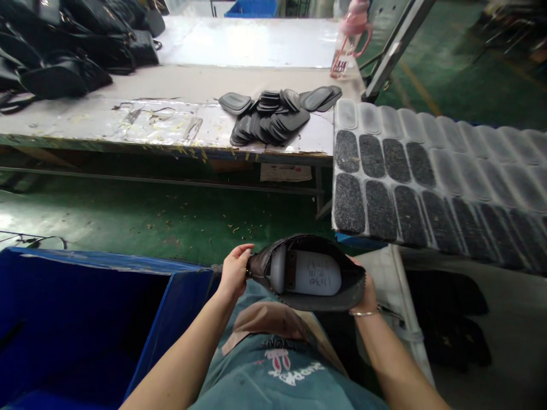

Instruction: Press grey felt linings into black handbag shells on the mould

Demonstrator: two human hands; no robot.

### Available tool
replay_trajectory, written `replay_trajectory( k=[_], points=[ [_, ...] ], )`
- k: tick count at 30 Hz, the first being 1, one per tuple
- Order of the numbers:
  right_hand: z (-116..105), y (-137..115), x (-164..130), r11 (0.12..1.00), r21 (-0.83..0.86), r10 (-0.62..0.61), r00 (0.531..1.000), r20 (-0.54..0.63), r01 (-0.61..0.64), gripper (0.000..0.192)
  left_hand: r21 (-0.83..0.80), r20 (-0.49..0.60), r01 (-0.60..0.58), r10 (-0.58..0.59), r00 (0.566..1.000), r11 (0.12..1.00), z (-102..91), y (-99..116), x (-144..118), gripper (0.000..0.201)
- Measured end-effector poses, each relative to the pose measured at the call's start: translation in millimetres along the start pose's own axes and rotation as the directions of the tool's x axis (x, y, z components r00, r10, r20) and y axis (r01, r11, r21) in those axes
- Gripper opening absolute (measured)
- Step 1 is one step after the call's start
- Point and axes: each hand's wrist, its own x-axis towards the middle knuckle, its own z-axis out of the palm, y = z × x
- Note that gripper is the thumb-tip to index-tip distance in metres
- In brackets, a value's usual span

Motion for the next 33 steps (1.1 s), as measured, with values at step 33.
replay_trajectory(
  k=[33],
  points=[
    [6, -126, 2, 0.043, -0.796, -0.186, 0.787, 0.588, 0.604, 0.018, -0.482, 0.142, 0.239, -0.194, 0.971, 0.843, 5.1, -37, -8, 0.008]
  ],
)
